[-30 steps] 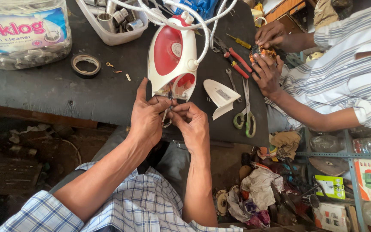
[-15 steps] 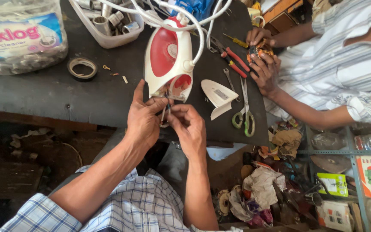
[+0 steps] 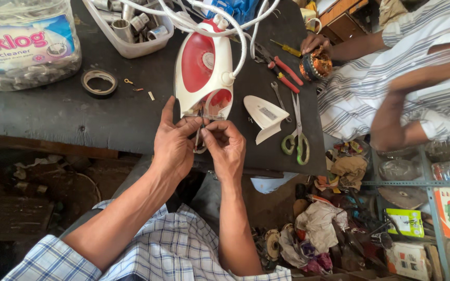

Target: The person repairs a disassembled electric iron by cutting the power cord with scissors and stripping the wire insulation. They then insert the exposed wire ends into the internal terminals of the iron and secure them by hand.

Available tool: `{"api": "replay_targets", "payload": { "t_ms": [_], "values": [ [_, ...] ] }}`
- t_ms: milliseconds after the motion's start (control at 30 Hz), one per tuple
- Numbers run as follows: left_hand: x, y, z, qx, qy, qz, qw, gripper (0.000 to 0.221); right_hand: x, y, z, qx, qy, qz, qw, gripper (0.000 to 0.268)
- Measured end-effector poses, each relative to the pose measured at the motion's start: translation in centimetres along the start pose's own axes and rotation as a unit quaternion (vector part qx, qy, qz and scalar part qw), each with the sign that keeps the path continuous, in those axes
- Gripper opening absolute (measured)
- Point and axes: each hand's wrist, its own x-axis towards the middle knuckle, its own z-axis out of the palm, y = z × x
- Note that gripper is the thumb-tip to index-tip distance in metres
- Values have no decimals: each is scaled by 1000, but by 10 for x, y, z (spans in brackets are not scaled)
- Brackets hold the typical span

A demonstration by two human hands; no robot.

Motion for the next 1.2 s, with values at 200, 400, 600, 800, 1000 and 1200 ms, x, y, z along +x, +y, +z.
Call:
{"api": "replay_targets", "payload": {
  "t_ms": [200, 400, 600, 800, 1000, 1200],
  "values": [
    [0, -1, -2, -10, 3, -2, 1000, 93, 2, 7, -1, 35, -12, 19, 999, 10],
    [0, -2, 1, -16, 3, 4, 1000, 94, -2, 15, -9, 62, -23, 20, 998, 11],
    [-3, 3, 5, -13, -5, 0, 1000, 93, -5, 8, -6, 51, -20, 24, 998, 9],
    [-7, 6, 6, -42, -5, 1, 999, 91, -22, -8, -1, 36, 2, 39, 999, 19],
    [-24, 11, -1, 98, -8, -22, 995, 94, -20, -23, 4, -69, 11, 36, 997, 22],
    [-27, 8, -4, 123, -10, -10, 992, 86, -29, -42, 16, -318, 37, -129, 939, 27]
  ]
}}
